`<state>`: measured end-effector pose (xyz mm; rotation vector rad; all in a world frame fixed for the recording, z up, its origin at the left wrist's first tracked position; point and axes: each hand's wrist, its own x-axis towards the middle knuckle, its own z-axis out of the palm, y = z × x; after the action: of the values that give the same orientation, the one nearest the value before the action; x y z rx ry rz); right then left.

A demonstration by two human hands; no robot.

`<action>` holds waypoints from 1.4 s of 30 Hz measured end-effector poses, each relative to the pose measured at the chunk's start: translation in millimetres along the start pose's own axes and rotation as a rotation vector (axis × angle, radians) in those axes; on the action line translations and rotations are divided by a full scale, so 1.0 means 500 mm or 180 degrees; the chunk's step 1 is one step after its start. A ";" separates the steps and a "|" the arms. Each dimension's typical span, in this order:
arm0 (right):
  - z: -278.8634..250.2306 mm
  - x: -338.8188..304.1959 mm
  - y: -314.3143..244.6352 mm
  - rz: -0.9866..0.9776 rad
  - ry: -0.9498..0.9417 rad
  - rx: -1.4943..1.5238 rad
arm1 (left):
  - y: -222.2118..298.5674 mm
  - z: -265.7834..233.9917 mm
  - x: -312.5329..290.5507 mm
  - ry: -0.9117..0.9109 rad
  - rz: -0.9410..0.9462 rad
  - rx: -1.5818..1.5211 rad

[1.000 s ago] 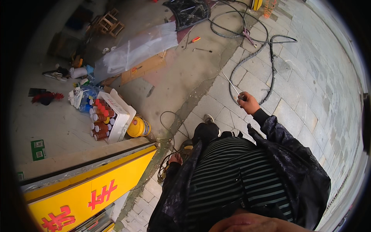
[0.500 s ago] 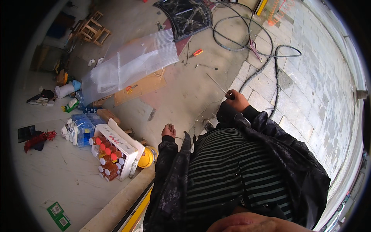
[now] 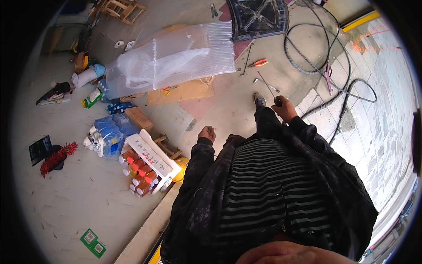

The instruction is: The person uses a screwdriver to pry and release the hood latch on a dark car, then lifts the hood to expose the engine bay. After closing the hood, they walk to a workbench and use pliers and a screwdriver to manipulate a cable attached to a detached car part.

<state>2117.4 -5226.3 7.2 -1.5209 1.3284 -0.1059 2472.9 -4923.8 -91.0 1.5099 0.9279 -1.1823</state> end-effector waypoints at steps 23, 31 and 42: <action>0.351 0.164 -0.447 0.1263 -0.0357 0.0921 | 0.617 0.014 0.267 -0.1256 0.0503 0.1172; 0.387 0.156 -0.450 0.1375 -0.0521 0.0867 | 0.710 0.066 0.264 -0.0224 -0.0061 0.0999; 0.317 0.134 -0.330 0.1474 -0.0127 0.1293 | 0.586 0.375 0.171 -0.0617 -0.0081 0.1950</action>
<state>2354.6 -5207.8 22.8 -0.8507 1.4884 -0.0454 2725.6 -5176.1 -117.7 1.8107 0.4689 -1.6975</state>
